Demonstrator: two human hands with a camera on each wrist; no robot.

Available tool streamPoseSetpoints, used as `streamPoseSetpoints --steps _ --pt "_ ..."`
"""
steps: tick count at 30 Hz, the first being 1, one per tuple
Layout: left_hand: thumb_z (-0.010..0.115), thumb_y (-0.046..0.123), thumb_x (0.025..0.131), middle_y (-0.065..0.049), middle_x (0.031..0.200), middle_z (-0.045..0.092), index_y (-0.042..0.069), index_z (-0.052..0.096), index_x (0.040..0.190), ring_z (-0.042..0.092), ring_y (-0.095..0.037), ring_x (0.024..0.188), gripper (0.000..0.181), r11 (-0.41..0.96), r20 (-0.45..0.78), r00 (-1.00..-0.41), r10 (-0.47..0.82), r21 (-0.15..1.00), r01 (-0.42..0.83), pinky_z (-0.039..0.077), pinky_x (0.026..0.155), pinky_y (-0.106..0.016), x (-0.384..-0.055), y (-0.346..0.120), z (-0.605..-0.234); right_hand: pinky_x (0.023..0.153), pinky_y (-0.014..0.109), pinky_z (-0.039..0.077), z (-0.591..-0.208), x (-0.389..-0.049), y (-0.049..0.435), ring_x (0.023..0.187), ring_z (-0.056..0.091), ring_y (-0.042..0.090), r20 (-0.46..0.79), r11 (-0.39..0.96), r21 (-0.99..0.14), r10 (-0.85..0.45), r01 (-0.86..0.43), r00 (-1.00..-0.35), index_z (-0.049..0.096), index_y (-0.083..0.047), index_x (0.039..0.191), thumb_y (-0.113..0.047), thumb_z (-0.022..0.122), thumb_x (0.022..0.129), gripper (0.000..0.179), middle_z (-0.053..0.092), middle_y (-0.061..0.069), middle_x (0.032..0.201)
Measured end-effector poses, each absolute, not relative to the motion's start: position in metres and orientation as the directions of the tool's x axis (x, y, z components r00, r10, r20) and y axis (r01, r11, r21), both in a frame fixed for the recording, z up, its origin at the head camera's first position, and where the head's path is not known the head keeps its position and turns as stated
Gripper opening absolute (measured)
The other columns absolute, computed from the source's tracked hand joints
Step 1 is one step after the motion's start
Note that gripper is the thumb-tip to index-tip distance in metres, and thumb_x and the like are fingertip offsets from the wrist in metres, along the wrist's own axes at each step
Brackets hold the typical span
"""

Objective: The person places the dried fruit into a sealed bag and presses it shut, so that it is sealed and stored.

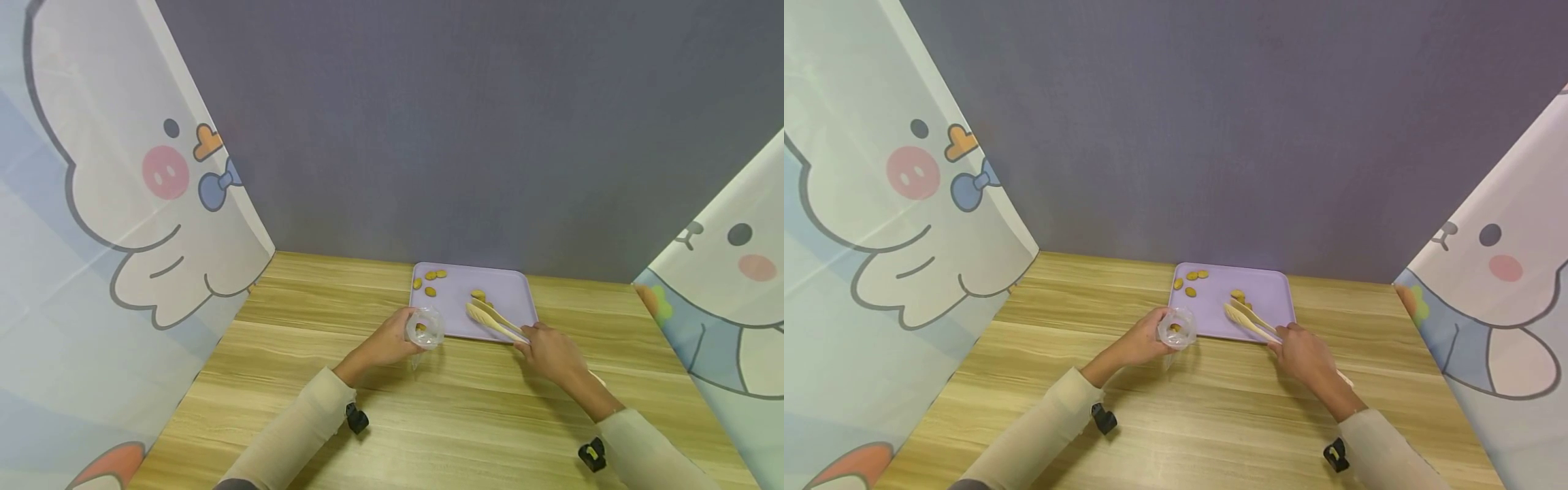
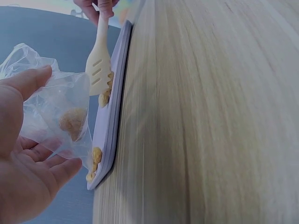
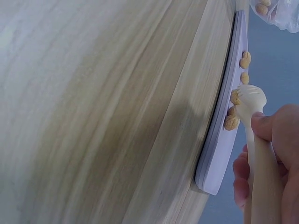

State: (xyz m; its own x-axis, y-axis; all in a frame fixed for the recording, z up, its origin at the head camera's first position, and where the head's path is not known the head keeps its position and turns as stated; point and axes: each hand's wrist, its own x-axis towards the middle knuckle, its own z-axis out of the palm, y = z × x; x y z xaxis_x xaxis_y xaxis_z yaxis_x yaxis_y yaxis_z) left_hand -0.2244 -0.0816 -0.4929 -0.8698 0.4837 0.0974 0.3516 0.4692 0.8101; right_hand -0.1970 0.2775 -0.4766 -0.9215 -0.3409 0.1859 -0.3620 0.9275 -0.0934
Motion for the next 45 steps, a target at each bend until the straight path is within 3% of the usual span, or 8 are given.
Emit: streamPoseSetpoints --steps 9,17,22,27,36,45 --pt "0.083 0.028 0.085 -0.011 0.139 0.054 0.006 0.043 0.147 0.053 -0.025 0.13 0.077 0.46 0.095 -0.867 0.489 0.817 0.348 0.043 0.113 -0.047 -0.225 -0.082 -0.493 0.058 0.045 0.054 -0.472 -0.195 0.278 0.073 0.066 0.029 0.177 0.923 -0.128 -0.338 -0.363 -0.924 0.069 0.003 0.114 -0.024 0.071 0.094 0.034 0.07 0.018 0.096" --pt "0.082 0.028 0.085 -0.011 0.139 0.054 0.006 0.042 0.148 0.054 -0.026 0.129 0.078 0.473 0.086 -0.872 0.481 0.812 0.342 0.044 0.111 -0.047 -0.224 -0.082 -0.492 0.051 0.037 0.045 -0.463 -0.192 0.276 0.064 0.054 0.019 0.195 0.92 -0.15 -0.331 -0.362 -0.923 0.067 -0.005 0.098 -0.025 0.071 0.094 0.02 0.065 0.009 0.084" --pt "0.083 0.027 0.085 -0.012 0.139 0.054 0.005 0.042 0.147 0.054 -0.027 0.129 0.077 0.474 0.091 -0.869 0.486 0.808 0.35 0.045 0.111 -0.047 -0.224 -0.082 -0.493 0.057 0.045 0.054 -0.46 -0.189 0.276 0.078 0.069 0.033 0.228 0.914 -0.147 -0.341 -0.378 -0.912 0.07 0.0 0.109 -0.023 0.072 0.094 0.028 0.072 0.018 0.1" --pt "0.083 0.028 0.085 -0.011 0.139 0.053 0.006 0.042 0.147 0.054 -0.026 0.129 0.078 0.471 0.088 -0.866 0.492 0.81 0.35 0.045 0.111 -0.048 -0.224 -0.083 -0.493 0.062 0.049 0.057 -0.455 -0.186 0.275 0.087 0.072 0.039 0.243 0.91 -0.144 -0.349 -0.389 -0.905 0.07 0.003 0.118 -0.024 0.072 0.094 0.037 0.072 0.022 0.107" --pt "0.084 0.023 0.084 -0.01 0.138 0.055 0.007 0.044 0.145 0.055 -0.024 0.126 0.075 0.453 0.097 -0.864 0.494 0.82 0.351 0.045 0.109 -0.045 -0.226 -0.08 -0.49 0.062 0.046 0.057 -0.444 -0.179 0.267 0.083 0.072 0.035 0.286 0.902 -0.144 -0.356 -0.407 -0.89 0.07 0.005 0.121 -0.024 0.074 0.092 0.041 0.073 0.02 0.104" --pt "0.083 0.025 0.084 -0.01 0.137 0.055 0.006 0.044 0.145 0.056 -0.024 0.125 0.075 0.476 0.079 -0.867 0.491 0.81 0.343 0.046 0.109 -0.044 -0.225 -0.08 -0.488 0.057 0.038 0.052 -0.433 -0.173 0.261 0.07 0.066 0.022 0.299 0.898 -0.141 -0.363 -0.417 -0.883 0.07 0.005 0.121 -0.024 0.075 0.091 0.042 0.073 0.017 0.099"
